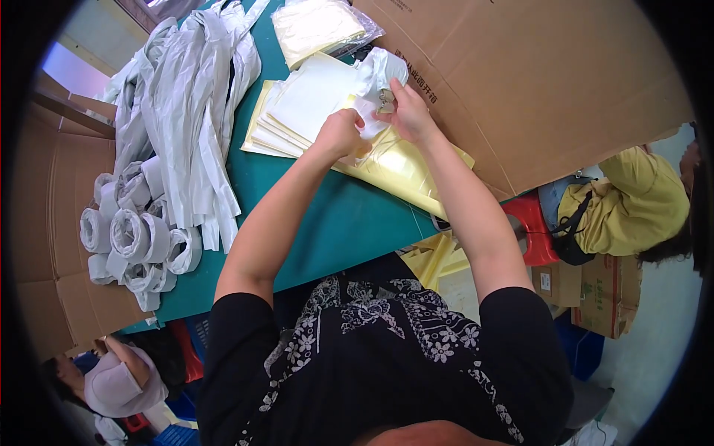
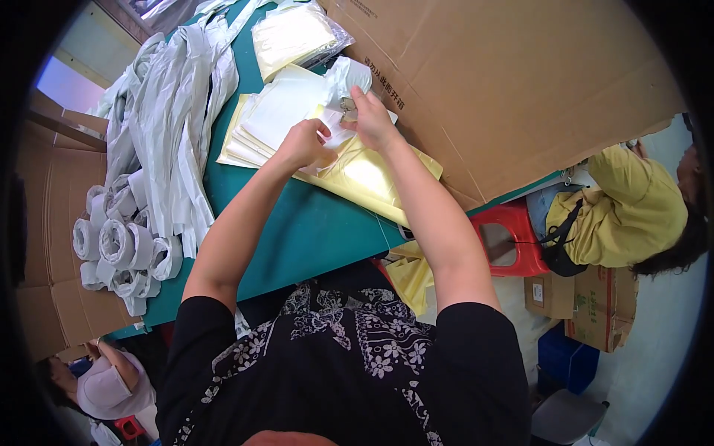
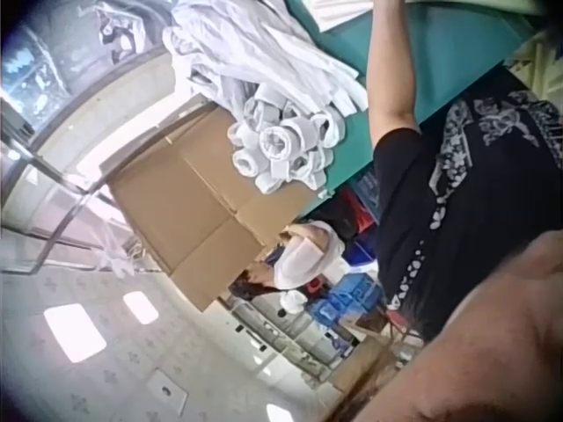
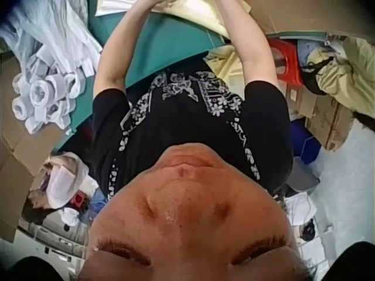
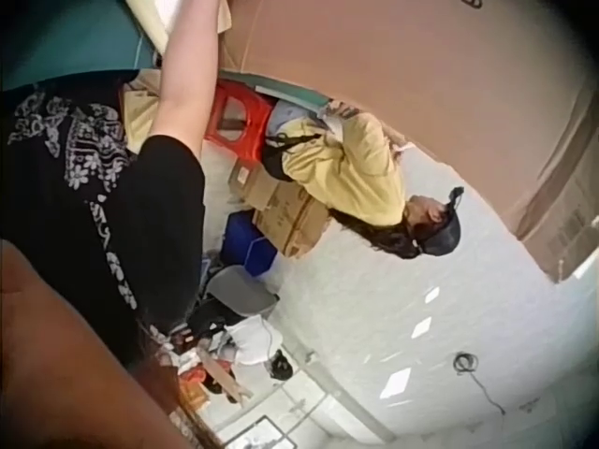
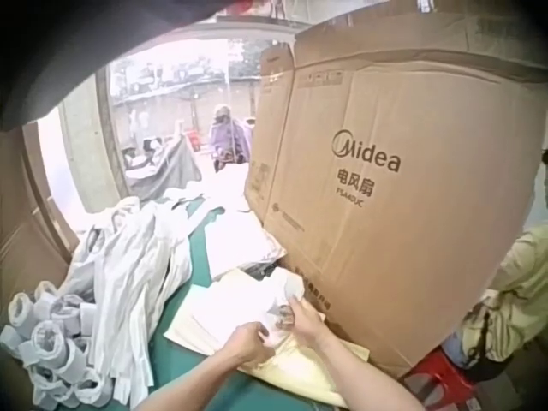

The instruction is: Rolling up white fabric straps and placing them into packaging sleeves on a factory workbench.

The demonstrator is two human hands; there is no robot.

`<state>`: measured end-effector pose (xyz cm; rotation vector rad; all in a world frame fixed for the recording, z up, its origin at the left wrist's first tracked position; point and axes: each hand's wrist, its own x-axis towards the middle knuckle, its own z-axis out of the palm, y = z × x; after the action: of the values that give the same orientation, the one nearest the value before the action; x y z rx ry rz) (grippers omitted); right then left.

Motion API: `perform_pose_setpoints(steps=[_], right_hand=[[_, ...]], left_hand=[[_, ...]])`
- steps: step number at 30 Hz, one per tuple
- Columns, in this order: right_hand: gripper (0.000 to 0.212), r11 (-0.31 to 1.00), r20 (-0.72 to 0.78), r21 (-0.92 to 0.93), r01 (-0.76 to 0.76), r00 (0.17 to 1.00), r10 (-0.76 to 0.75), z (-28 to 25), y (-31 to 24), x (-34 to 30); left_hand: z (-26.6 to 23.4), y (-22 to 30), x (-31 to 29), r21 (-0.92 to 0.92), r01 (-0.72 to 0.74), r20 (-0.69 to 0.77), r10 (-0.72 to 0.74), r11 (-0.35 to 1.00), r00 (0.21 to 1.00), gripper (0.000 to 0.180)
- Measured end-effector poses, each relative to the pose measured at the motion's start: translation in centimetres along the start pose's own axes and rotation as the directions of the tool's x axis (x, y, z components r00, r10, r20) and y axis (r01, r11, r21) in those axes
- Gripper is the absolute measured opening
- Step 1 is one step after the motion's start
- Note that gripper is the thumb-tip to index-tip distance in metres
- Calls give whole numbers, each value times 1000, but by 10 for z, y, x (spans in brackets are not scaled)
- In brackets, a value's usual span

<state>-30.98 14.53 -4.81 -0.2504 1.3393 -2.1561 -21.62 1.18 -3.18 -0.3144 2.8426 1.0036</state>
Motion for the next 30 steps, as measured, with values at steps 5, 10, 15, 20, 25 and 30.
perform_pose_setpoints(steps=[5,10,15,20,25,30], right_hand=[[36,999,94,-16,-28,995,29,-9,6,2],[37,999,81,-47,3,997,1,-13,21,0],[38,994,52,-81,72,996,-68,-10,27,-6],[38,933,93,-310,182,983,-161,-19,42,2],[44,522,306,-711,470,877,-371,0,39,-14],[47,386,377,-752,535,828,-414,9,40,-19]], left_hand=[[-15,-12,-3,-118,39,126,-24,992,992,36],[-38,-19,-15,-204,109,169,-75,973,983,30],[-56,-27,-30,-364,168,197,-101,916,975,25],[-61,-20,-47,-683,137,141,-54,718,989,13],[-73,-51,-70,-889,-390,-326,265,242,908,8],[-130,-122,-157,-762,-507,-617,217,-403,756,16]])
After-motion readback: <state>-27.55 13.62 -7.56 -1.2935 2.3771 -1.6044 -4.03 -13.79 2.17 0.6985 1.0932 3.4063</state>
